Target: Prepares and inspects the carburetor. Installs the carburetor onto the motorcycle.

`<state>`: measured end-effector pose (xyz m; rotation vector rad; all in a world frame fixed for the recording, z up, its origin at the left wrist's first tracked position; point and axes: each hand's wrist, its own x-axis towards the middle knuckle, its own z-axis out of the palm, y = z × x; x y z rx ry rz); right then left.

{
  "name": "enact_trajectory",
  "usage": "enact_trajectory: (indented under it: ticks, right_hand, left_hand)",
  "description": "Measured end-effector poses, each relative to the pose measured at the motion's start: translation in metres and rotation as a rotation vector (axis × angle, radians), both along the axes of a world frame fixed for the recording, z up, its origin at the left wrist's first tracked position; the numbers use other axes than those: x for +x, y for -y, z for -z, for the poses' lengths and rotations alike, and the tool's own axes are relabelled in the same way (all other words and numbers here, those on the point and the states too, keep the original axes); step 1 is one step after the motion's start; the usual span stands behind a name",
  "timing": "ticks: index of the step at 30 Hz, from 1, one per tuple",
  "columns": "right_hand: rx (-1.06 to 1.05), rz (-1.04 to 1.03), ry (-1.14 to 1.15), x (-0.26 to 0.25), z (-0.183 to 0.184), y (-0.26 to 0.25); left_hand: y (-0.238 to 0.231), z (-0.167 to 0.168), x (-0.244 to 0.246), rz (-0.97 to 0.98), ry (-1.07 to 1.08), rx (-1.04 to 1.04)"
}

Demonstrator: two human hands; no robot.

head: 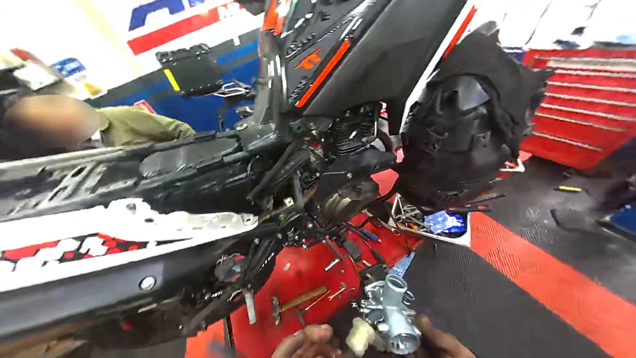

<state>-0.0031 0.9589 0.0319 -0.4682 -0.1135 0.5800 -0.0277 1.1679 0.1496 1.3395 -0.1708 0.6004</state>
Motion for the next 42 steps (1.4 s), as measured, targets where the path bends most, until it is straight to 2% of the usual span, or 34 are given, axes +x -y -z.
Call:
enact_trajectory:
  ticks: [5,9,10,13,14,16,19,24,28,32,39,42]
  right_hand:
    - [-0.082,0.111,0.056,0.028,0.028,0.023]
    - [-0.243,0.245,0.096,0.06,0.022,0.039]
    - [-0.282,0.294,0.101,0.066,0.014,0.042]
    - [-0.494,0.411,0.045,0.095,-0.05,0.047]
    - [-0.511,0.376,0.088,0.103,-0.046,0.055]
    - [-0.516,0.244,0.226,0.117,-0.004,0.079]
    - [-0.584,0.139,0.305,0.131,0.03,0.096]
    - [-0.548,0.073,0.375,0.15,0.025,0.107]
    - [-0.526,0.09,0.391,0.156,0.019,0.107]
    - [-0.618,0.089,0.51,0.165,0.015,0.117]
    - [-0.713,0.191,0.663,0.173,0.001,0.12]
    - [-0.779,0.253,0.755,0.177,-0.011,0.118]
  left_hand:
    - [0.02,-0.006,0.061,0.166,0.049,0.034]
    - [0.042,-0.017,0.11,0.122,0.05,0.158]
    - [0.047,-0.018,0.122,0.076,0.046,0.194]
    - [0.053,-0.016,0.168,-0.06,0.014,0.291]
    - [0.053,-0.014,0.186,-0.112,0.006,0.317]
    - [0.05,-0.011,0.229,-0.277,-0.036,0.41]
    - [0.034,-0.013,0.282,-0.452,-0.071,0.626]
    - [0.025,-0.027,0.336,-0.747,0.082,1.193]
    - [0.043,-0.024,0.352,-0.852,-0.011,1.38]
    - [0.053,-0.011,0.364,-0.884,-0.188,1.299]
    - [0.051,-0.006,0.37,-0.695,-0.073,0.819]
    - [0.056,-0.014,0.36,-0.574,-0.038,0.716]
